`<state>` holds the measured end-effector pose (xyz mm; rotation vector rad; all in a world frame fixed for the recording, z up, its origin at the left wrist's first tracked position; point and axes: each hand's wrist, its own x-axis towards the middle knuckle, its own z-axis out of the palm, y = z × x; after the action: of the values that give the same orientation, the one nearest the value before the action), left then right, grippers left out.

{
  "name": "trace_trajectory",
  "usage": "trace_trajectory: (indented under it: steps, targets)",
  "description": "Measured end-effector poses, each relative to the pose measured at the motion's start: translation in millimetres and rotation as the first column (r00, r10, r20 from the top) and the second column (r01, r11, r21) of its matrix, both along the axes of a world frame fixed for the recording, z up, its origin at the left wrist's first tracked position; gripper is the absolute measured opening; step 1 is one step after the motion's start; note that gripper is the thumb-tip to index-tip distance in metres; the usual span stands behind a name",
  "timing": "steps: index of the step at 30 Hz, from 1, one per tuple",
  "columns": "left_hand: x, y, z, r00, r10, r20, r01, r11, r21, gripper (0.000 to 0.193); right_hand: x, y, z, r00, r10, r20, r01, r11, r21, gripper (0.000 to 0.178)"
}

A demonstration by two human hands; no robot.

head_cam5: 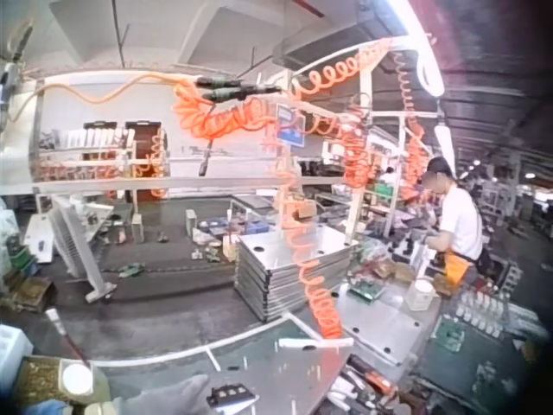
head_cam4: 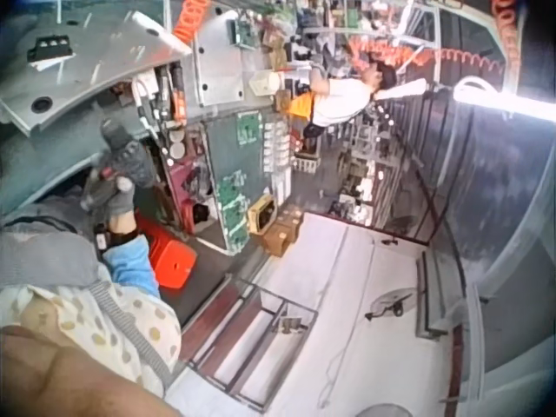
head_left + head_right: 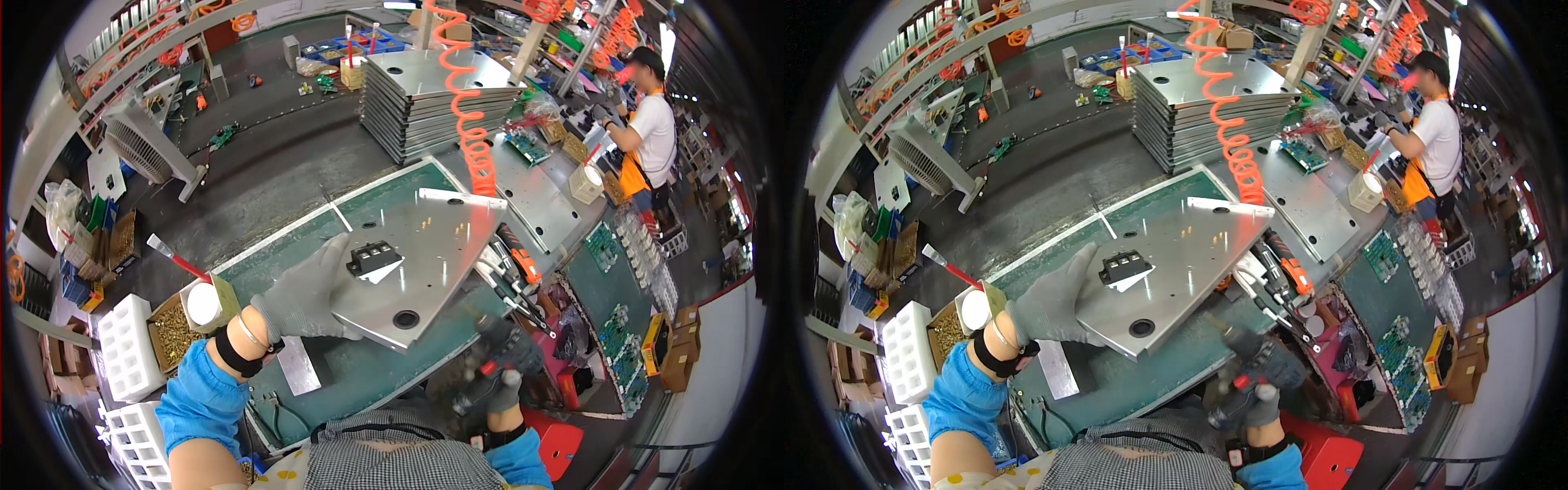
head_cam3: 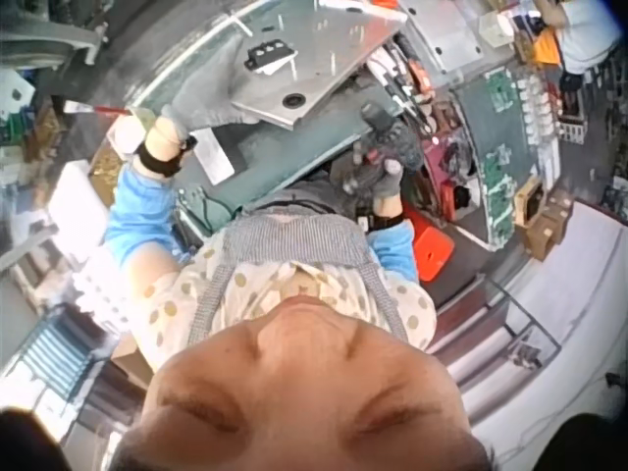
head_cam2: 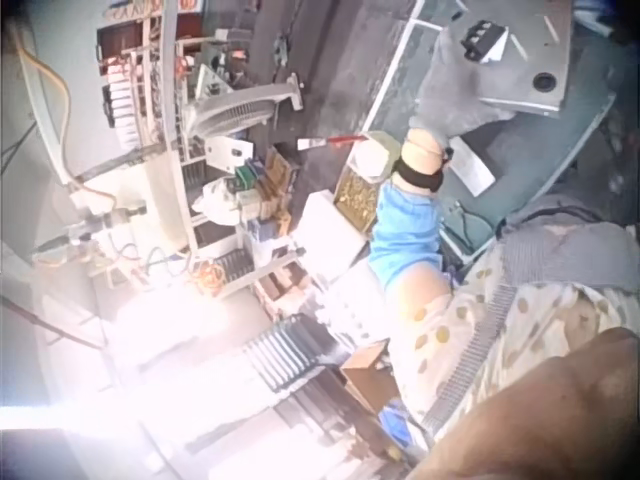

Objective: Assembling electronic components onto a metal chassis using power tools in a workshop environment.

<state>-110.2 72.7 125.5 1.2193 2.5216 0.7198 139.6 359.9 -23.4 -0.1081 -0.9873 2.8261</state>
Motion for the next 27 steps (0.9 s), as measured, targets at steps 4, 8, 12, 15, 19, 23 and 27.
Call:
trace_trajectory:
  steps: [4,8,12,15,19,23,27]
  targets:
    - [5,3,-5,0.988,0.036,0.148,-0.024,0.997,-0.079,0.128,-54,-11,41,0.998,-0.032,-0.054,0.032,0.999,0.0,0.082]
    - [16,0,-18,0.993,0.069,0.099,-0.058,0.992,-0.111,0.132,-87,-19,42,0.994,-0.031,-0.107,0.026,0.998,-0.051,0.082]
    - [27,-1,-15,0.984,0.152,0.092,-0.141,0.982,-0.123,0.124,-97,-28,56,0.99,0.01,-0.143,-0.006,1.0,0.031,0.075]
    - [43,-5,-13,0.95,0.232,0.208,-0.223,0.973,-0.068,0.115,-102,-45,91,0.988,0.079,-0.13,-0.071,0.995,0.065,0.055]
    - [54,-10,-4,0.904,0.321,0.283,-0.34,0.94,0.018,0.105,-136,-47,131,0.946,0.196,-0.258,-0.08,0.912,0.402,0.045]
    - [44,-16,-34,0.805,0.072,0.589,-0.352,0.857,0.376,0.083,-164,-66,155,0.913,0.275,-0.303,-0.243,0.96,0.14,0.04]
    - [47,-39,-54,0.529,-0.047,0.847,-0.439,0.839,0.321,0.064,-179,-70,138,0.89,0.394,-0.231,-0.32,0.899,0.299,0.053]
